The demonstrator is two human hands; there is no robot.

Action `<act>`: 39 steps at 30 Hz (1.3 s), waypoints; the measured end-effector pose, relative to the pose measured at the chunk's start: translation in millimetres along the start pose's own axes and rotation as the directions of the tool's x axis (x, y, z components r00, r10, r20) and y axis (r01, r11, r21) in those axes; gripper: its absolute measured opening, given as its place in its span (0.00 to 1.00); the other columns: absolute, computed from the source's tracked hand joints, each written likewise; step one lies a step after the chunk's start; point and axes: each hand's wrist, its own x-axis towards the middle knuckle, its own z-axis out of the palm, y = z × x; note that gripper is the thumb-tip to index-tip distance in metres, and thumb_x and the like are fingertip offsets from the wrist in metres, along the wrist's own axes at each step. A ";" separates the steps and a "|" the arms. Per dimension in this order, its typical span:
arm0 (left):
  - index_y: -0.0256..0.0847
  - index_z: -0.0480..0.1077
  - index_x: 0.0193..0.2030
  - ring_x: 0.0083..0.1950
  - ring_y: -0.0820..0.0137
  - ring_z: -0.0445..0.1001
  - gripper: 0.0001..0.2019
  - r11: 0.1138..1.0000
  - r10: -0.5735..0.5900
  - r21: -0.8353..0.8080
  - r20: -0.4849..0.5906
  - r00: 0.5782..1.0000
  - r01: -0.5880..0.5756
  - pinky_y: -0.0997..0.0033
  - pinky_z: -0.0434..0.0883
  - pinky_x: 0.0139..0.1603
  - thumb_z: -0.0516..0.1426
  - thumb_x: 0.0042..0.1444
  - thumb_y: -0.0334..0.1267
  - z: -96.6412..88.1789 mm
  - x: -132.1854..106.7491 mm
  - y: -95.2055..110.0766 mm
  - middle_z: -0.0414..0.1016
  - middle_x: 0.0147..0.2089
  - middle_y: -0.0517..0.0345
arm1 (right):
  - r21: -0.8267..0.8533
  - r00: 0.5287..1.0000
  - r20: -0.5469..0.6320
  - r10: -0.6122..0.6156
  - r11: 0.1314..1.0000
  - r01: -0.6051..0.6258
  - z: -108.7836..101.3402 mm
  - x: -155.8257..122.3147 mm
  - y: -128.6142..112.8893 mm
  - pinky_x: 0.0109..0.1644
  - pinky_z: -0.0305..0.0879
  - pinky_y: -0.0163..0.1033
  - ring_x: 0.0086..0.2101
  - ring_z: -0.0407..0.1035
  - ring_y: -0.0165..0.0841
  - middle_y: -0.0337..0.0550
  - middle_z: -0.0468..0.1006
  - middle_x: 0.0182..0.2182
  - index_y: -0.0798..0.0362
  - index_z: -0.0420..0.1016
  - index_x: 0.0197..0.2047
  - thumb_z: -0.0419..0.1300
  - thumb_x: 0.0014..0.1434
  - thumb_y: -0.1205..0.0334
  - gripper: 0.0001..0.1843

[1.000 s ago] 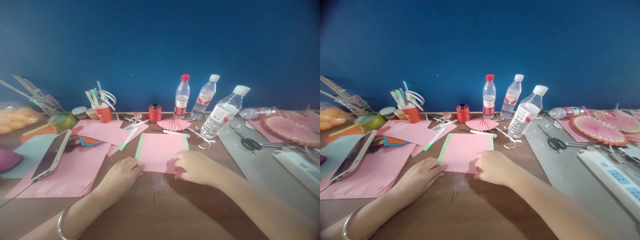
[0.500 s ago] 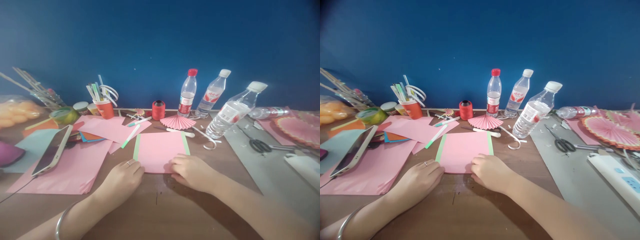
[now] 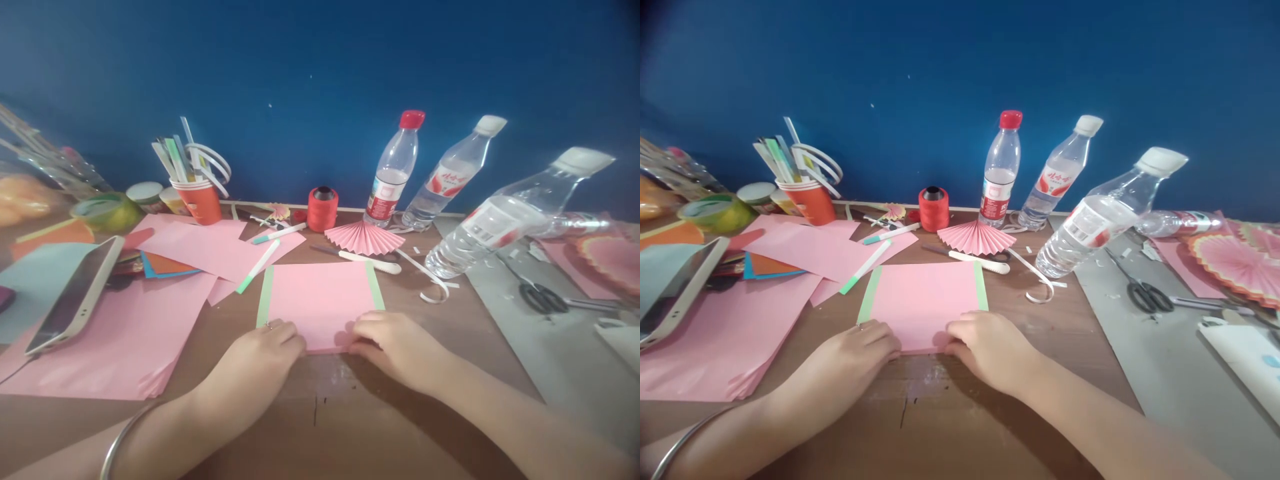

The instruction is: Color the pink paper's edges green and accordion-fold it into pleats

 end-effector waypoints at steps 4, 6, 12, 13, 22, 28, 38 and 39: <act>0.40 0.68 0.42 0.38 0.65 0.68 0.14 0.992 0.036 -0.115 -0.093 0.995 -0.046 0.64 0.68 0.40 0.46 0.56 0.21 5.1 0.1 -13.1 0.70 0.37 0.56 | 0.080 1.000 -0.031 -0.001 0.997 0.004 -0.7 1.5 2.8 0.37 0.62 0.35 0.34 0.70 0.32 0.39 0.77 0.32 0.50 0.75 0.39 0.54 0.64 0.57 0.10; 0.40 0.69 0.41 0.37 0.66 0.68 0.14 0.984 0.064 -0.162 -0.098 0.993 -0.079 0.65 0.68 0.40 0.45 0.57 0.22 5.9 -0.7 -16.3 0.69 0.37 0.56 | 0.106 0.999 -0.038 -0.024 0.994 0.028 0.0 2.3 5.2 0.37 0.62 0.34 0.33 0.70 0.31 0.39 0.77 0.32 0.50 0.76 0.39 0.53 0.64 0.59 0.10; 0.43 0.69 0.44 0.41 0.69 0.68 0.19 0.975 0.067 -0.205 -0.094 0.993 -0.085 0.68 0.68 0.44 0.44 0.57 0.20 11.0 -2.6 -20.1 0.68 0.40 0.58 | 0.107 0.999 -0.025 -0.029 0.994 0.031 -0.4 3.1 9.4 0.34 0.60 0.34 0.29 0.68 0.30 0.39 0.74 0.27 0.51 0.76 0.33 0.54 0.64 0.59 0.12; 0.44 0.68 0.45 0.41 0.69 0.68 0.19 0.976 0.063 -0.202 -0.085 0.994 -0.079 0.68 0.68 0.45 0.44 0.57 0.20 12.3 -2.9 -20.8 0.68 0.41 0.58 | 0.104 1.000 -0.015 -0.024 0.994 0.025 -0.8 3.2 9.3 0.33 0.60 0.34 0.29 0.68 0.30 0.39 0.74 0.27 0.51 0.75 0.32 0.53 0.64 0.59 0.13; 0.42 0.67 0.49 0.42 0.66 0.68 0.21 0.976 0.210 -0.024 -0.121 0.970 -0.214 0.65 0.71 0.45 0.45 0.53 0.21 11.1 -2.6 -20.0 0.70 0.41 0.56 | 0.139 0.999 -0.037 -0.014 0.990 0.019 -0.8 4.0 10.6 0.32 0.60 0.33 0.28 0.67 0.29 0.38 0.72 0.26 0.52 0.72 0.27 0.55 0.63 0.63 0.12; 0.41 0.66 0.51 0.44 0.67 0.67 0.22 0.971 0.234 -0.001 -0.181 0.955 -0.238 0.68 0.70 0.46 0.43 0.55 0.21 13.6 -0.7 -21.7 0.70 0.41 0.57 | 0.153 1.000 0.014 0.007 0.988 -0.009 -3.1 5.0 9.8 0.34 0.60 0.32 0.29 0.67 0.28 0.37 0.72 0.27 0.53 0.73 0.28 0.55 0.63 0.65 0.11; 0.43 0.68 0.47 0.34 0.70 0.67 0.19 0.983 0.166 -0.028 -0.262 0.951 -0.180 0.68 0.69 0.35 0.48 0.54 0.21 8.1 3.3 -15.3 0.69 0.33 0.62 | 0.160 0.997 0.057 0.047 0.986 -0.056 -6.7 11.5 7.4 0.33 0.58 0.32 0.28 0.65 0.26 0.36 0.70 0.26 0.54 0.71 0.26 0.54 0.64 0.64 0.14; 0.43 0.68 0.47 0.33 0.70 0.67 0.19 0.983 0.171 -0.016 -0.261 0.950 -0.181 0.68 0.68 0.34 0.48 0.53 0.21 7.8 3.6 -14.8 0.68 0.32 0.62 | 0.160 0.997 0.061 0.050 0.985 -0.059 -7.4 12.0 7.0 0.34 0.58 0.31 0.29 0.65 0.26 0.36 0.71 0.26 0.54 0.71 0.26 0.54 0.64 0.64 0.14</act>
